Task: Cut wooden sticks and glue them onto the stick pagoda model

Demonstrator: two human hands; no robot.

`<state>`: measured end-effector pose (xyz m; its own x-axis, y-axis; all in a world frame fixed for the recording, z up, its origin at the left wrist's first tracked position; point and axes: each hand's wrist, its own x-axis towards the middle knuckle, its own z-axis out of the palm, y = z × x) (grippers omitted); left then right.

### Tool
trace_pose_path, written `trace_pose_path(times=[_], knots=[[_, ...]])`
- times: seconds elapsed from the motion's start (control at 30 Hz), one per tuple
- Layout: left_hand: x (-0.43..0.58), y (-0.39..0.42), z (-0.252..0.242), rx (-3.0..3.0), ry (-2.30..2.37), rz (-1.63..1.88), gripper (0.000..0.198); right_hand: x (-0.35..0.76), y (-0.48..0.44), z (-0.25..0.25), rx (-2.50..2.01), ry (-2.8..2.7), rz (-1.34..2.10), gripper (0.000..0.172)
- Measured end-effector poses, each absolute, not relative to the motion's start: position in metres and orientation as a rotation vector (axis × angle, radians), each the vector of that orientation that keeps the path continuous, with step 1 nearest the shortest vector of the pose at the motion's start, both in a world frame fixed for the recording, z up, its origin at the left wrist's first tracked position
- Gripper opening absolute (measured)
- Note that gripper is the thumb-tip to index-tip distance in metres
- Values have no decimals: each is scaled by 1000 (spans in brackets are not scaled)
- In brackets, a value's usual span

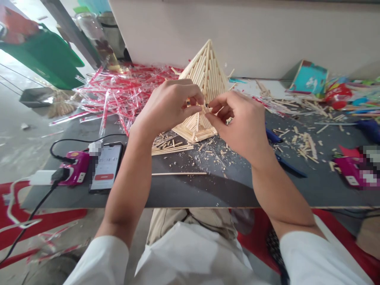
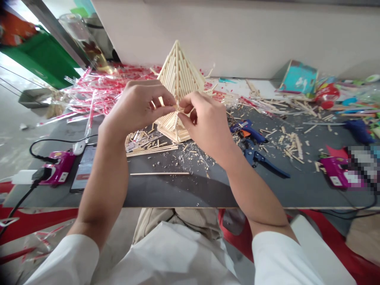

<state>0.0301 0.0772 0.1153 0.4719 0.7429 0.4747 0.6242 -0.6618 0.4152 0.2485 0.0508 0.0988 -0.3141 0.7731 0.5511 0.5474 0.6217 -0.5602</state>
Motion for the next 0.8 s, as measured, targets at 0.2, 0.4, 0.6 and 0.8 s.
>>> trace_pose_path(times=[0.2,0.4,0.6,0.8], knots=[[30,82,112,2543,1216,1053,6,253,55,99,-1083,-2042,296,13],[33,82,113,2506,1260,986,13,253,58,98,-1092,-2051,327,10],[29,85,106,2501,1278,1007,14,258,61,97,-1136,-2054,346,10],[24,82,110,2512,1310,926,15,262,61,99,-1146,-2081,395,5]])
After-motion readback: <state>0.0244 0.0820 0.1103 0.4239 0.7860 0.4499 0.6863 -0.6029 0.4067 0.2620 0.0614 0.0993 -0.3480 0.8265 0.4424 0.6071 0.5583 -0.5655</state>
